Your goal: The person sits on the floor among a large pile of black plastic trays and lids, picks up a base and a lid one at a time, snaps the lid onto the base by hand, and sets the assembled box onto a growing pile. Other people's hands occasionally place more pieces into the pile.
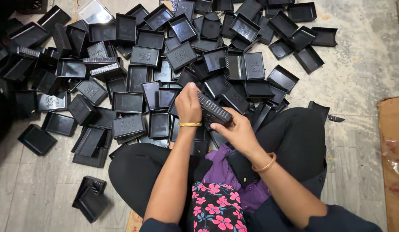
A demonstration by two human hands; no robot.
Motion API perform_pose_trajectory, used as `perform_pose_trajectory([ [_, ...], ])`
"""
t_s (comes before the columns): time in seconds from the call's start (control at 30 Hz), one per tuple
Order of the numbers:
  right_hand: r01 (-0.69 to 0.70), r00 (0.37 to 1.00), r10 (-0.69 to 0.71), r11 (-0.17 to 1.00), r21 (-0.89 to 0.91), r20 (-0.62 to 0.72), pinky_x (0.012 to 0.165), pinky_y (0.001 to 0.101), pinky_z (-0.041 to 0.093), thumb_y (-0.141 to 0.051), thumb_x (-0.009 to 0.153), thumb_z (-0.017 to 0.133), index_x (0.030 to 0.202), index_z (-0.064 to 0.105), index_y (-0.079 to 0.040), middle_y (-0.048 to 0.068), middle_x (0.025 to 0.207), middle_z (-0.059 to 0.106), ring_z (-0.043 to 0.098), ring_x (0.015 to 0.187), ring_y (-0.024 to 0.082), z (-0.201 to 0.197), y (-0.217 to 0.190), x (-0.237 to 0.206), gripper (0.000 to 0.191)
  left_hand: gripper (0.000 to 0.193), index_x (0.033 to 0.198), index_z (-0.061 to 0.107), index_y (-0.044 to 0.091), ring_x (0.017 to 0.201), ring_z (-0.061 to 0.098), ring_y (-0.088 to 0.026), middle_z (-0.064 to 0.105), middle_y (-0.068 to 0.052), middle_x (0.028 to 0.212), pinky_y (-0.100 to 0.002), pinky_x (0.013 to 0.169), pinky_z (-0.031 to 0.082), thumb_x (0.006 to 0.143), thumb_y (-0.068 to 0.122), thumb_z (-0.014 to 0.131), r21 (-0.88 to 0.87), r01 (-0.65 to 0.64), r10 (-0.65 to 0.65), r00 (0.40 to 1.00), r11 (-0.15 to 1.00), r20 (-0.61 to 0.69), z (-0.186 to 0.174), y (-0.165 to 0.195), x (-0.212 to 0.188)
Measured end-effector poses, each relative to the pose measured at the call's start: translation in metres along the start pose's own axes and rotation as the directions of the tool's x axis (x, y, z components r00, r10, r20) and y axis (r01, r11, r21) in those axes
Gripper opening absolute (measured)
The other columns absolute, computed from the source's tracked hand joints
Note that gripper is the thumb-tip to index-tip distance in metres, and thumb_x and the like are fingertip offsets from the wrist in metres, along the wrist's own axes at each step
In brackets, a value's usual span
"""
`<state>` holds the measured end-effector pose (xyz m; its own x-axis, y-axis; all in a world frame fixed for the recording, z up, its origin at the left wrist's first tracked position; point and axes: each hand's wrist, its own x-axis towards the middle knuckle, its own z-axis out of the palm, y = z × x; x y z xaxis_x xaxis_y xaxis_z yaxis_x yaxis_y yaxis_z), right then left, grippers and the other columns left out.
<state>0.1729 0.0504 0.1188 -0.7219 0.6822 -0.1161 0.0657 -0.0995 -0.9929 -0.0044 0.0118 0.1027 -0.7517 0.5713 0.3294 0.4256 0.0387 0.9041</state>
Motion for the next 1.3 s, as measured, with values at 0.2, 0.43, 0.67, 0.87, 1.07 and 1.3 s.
perform_pose_trajectory([
  [0.2, -0.030, 0.997, 0.032, 0.999, -0.034, 0.070, 0.082, 0.0221, 0.057, -0.004, 0.085, 0.080, 0.130, 0.063, 0.005, 0.002, 0.106, 0.073, 0.066, 0.093, 0.005, -0.009, -0.012, -0.005, 0.049, 0.049, 0.077, 0.058, 0.000, 0.062, 0.057, -0.033, 0.057, -0.018, 0.067, -0.043, 0.063, 0.043, 0.108, 0.031, 0.037, -0.084, 0.010, -0.007, 1.000, 0.996, 0.031, -0.001, -0.006, -0.004],
  [0.43, -0.033, 0.999, 0.037, 0.984, -0.176, 0.018, 0.076, 0.0219, 0.055, -0.010, 0.087, 0.080, 0.128, 0.063, 0.003, 0.002, 0.102, 0.072, 0.063, 0.088, 0.005, -0.017, -0.003, -0.010, 0.046, 0.056, 0.077, 0.063, 0.001, 0.062, 0.058, -0.022, 0.060, -0.010, 0.066, -0.037, 0.064, 0.045, 0.109, 0.041, 0.039, -0.128, 0.181, -0.151, 0.965, 0.975, 0.215, 0.002, -0.009, -0.004],
  [0.67, -0.121, 0.972, 0.181, 0.933, 0.337, -0.152, 0.085, 0.0266, 0.057, -0.025, 0.096, 0.069, 0.127, 0.064, -0.001, 0.003, 0.107, 0.072, 0.068, 0.096, 0.010, -0.064, 0.001, 0.021, 0.040, 0.036, 0.109, 0.068, 0.006, 0.080, 0.062, -0.014, 0.069, -0.009, 0.089, -0.030, 0.075, 0.053, 0.089, 0.036, 0.076, -0.035, 0.197, -0.162, 0.886, 0.980, 0.435, 0.004, 0.002, -0.004],
  [0.87, 0.142, 0.980, -0.197, 0.813, -0.565, -0.037, 0.093, 0.0335, 0.057, -0.025, 0.095, 0.068, 0.122, 0.070, -0.005, 0.012, 0.113, 0.076, 0.074, 0.104, 0.022, -0.061, 0.003, 0.151, 0.034, 0.035, 0.132, 0.064, 0.007, 0.107, 0.059, -0.013, 0.065, -0.002, 0.118, -0.028, 0.096, 0.049, 0.101, 0.022, 0.069, -0.399, 0.202, -0.206, 0.978, 0.894, 0.035, -0.031, -0.013, 0.020],
  [1.07, 0.454, 0.854, -0.443, 0.379, -0.806, 0.273, 0.116, 0.0502, 0.038, -0.043, 0.096, 0.073, 0.146, 0.051, 0.001, 0.027, 0.149, 0.053, 0.042, 0.142, 0.046, -0.037, 0.000, 0.266, 0.070, 0.057, 0.151, 0.053, 0.011, 0.113, 0.055, -0.016, 0.048, -0.002, 0.128, -0.038, 0.095, 0.050, 0.095, 0.009, 0.062, -0.705, 0.341, -0.423, 0.904, 0.622, 0.063, -0.048, -0.019, 0.019],
  [1.3, 0.135, 0.987, -0.119, 0.243, -0.961, 0.109, 0.102, 0.0614, 0.033, -0.049, 0.071, 0.080, 0.144, 0.050, -0.012, 0.018, 0.128, 0.054, 0.042, 0.124, 0.038, -0.023, 0.024, 0.234, 0.087, 0.056, 0.140, 0.058, 0.013, 0.123, 0.054, -0.025, 0.055, -0.011, 0.136, -0.052, 0.102, 0.049, 0.086, 0.021, 0.051, -0.906, 0.341, -0.514, 0.840, 0.248, 0.175, -0.060, -0.025, 0.024],
])
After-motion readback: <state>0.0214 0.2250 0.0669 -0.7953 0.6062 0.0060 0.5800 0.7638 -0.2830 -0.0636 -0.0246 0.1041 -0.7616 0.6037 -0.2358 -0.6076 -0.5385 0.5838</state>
